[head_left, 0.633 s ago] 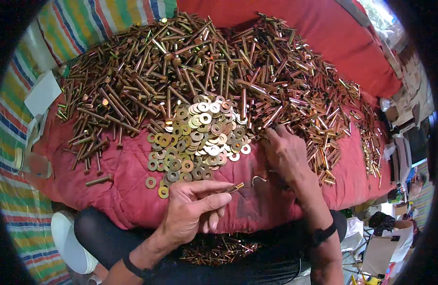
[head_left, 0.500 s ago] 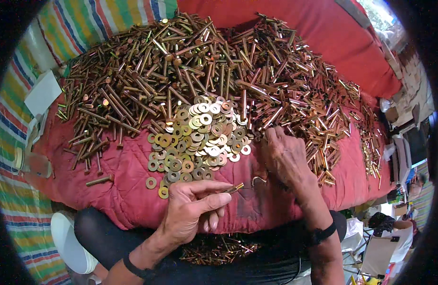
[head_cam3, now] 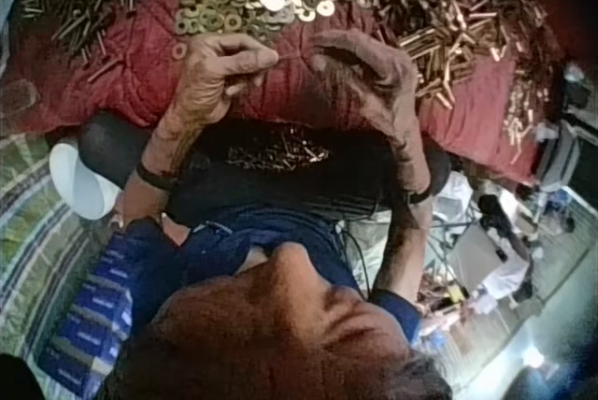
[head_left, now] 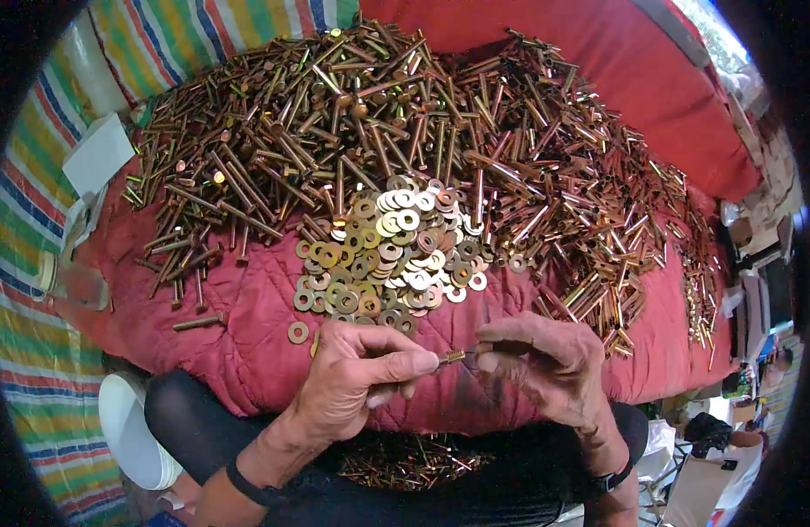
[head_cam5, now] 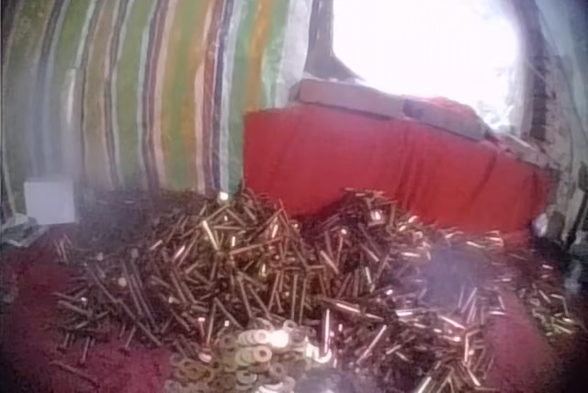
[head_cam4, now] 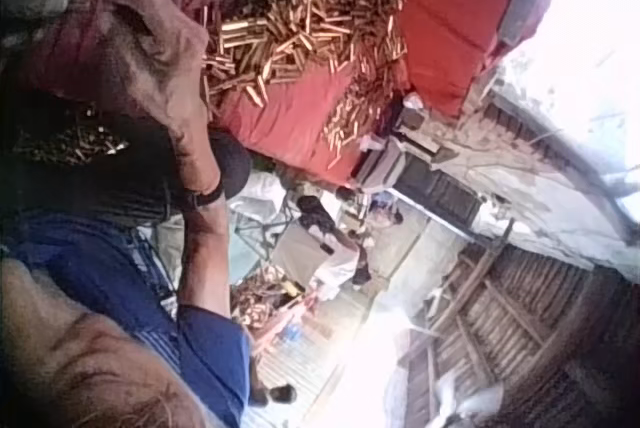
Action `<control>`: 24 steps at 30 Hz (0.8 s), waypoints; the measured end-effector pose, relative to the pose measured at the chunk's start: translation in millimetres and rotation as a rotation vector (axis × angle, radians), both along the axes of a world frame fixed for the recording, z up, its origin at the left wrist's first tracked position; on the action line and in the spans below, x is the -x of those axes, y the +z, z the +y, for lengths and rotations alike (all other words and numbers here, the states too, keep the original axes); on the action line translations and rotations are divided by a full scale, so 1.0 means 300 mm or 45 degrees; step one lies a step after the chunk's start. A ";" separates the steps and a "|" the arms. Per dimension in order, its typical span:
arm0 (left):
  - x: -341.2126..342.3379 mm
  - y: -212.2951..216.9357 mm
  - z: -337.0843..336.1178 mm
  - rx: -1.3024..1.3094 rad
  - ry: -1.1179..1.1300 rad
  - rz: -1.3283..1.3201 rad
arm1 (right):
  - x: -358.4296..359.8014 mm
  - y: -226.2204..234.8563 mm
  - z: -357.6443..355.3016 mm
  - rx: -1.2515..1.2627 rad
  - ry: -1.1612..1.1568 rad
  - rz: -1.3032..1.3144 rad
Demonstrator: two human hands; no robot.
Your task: The person repeatedly picks up metal bolts and washers from a large pile on a red cushion, threads a washer onto each bolt, and places the assembled fastener back onto the pile. The process is continuous and repetitive.
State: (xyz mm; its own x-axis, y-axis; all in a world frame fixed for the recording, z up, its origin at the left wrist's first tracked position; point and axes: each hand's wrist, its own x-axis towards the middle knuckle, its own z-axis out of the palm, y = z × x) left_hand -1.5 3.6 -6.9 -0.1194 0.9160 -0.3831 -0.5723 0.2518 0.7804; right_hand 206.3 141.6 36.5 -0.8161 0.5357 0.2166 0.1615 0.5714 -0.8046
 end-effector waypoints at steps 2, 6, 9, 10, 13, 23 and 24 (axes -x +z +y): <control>0.002 0.002 0.000 0.038 -0.032 -0.079 | 0.001 -0.008 -0.005 0.029 0.041 0.066; 0.008 -0.002 0.001 0.132 -0.146 -0.104 | -0.001 -0.020 -0.009 -0.119 0.108 0.118; 0.008 -0.010 -0.002 0.173 -0.194 -0.249 | -0.004 -0.020 -0.015 -0.175 0.125 0.102; 0.007 -0.012 -0.003 0.119 -0.193 -0.256 | -0.004 -0.019 -0.017 -0.183 0.126 0.109; -0.004 -0.009 -0.006 0.028 -0.174 -0.060 | -0.002 -0.018 -0.017 -0.101 0.107 0.049; -0.056 0.014 -0.007 -0.814 0.202 1.487 | -0.021 -0.016 -0.017 0.299 0.106 -0.136; -0.057 0.011 -0.006 -0.872 0.209 1.626 | -0.021 -0.018 -0.020 0.337 0.078 -0.164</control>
State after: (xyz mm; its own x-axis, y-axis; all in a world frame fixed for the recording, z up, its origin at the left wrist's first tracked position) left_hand 15.7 1.9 -3.6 -0.1562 0.8144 0.5589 0.6032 -0.3694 0.7069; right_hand 212.7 135.5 31.1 -0.8603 0.5089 -0.0318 0.2439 0.3560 -0.9021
